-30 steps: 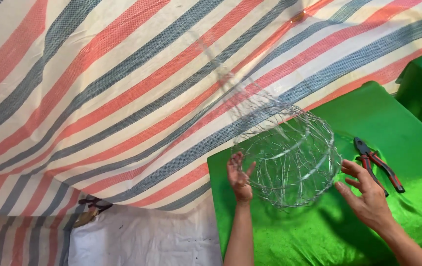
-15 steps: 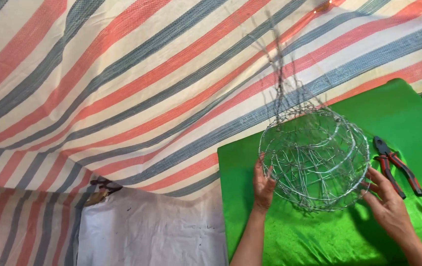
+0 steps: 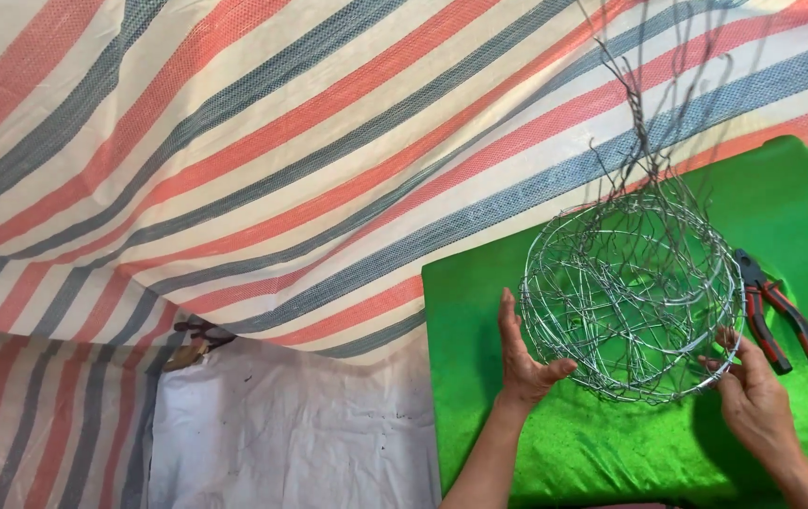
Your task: Finalizing the construction of a wire cage by twisting and weaving metal wires by hand and with pliers.
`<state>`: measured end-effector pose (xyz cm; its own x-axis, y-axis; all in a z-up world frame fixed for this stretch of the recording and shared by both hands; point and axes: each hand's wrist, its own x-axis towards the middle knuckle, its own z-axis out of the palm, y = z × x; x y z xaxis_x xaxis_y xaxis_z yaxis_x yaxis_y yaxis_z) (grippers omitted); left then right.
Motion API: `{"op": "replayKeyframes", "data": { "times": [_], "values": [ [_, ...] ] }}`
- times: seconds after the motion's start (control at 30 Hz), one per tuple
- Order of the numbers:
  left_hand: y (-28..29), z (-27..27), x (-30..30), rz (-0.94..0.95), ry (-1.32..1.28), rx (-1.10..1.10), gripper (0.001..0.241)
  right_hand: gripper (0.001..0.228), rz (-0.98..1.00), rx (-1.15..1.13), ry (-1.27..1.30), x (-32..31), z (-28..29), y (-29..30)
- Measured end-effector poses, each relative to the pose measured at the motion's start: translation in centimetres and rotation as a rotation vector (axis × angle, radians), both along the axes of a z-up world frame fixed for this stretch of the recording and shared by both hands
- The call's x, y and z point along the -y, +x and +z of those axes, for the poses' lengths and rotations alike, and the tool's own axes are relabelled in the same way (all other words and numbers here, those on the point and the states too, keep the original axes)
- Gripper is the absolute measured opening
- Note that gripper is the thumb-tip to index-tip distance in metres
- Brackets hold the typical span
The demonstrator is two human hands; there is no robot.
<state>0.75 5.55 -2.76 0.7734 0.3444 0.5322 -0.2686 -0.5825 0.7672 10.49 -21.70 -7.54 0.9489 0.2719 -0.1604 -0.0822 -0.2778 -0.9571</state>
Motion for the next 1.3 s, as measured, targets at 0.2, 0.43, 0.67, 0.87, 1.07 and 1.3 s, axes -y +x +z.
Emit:
{"op": "replayKeyframes", "data": {
  "times": [0.2, 0.43, 0.67, 0.87, 1.07, 1.3],
  "values": [
    [-1.2, 0.8, 0.8, -0.014, -0.128, -0.132, 0.112, 0.063, -0.043, -0.036, -0.015, 0.8, -0.5, -0.3],
    [-1.3, 0.3, 0.9, 0.098, -0.136, 0.086, 0.1, 0.058, -0.156, 0.3, -0.004, 1.6, 1.5, -1.0],
    [-2.1, -1.7, 1.8, 0.028, -0.19, -0.018, 0.105, 0.07, -0.059, 0.754, 0.028, -0.7, 3.0, -2.0],
    [-2.0, -1.1, -0.3, 0.085, -0.074, -0.021, 0.088, 0.081, -0.037, 0.667, -0.061, -1.5, 4.8, -2.2],
    [1.6, 4.8, -3.9, 0.142, 0.157, 0.112, 0.039, 0.072, -0.01, 0.644, -0.068, -1.7, 5.7, -1.7],
    [5.7, 7.5, -5.2, -0.156, -0.157, -0.245, 0.051, 0.056, -0.043, 0.597, 0.07, -1.8, 5.4, -1.0]
  ]
}}
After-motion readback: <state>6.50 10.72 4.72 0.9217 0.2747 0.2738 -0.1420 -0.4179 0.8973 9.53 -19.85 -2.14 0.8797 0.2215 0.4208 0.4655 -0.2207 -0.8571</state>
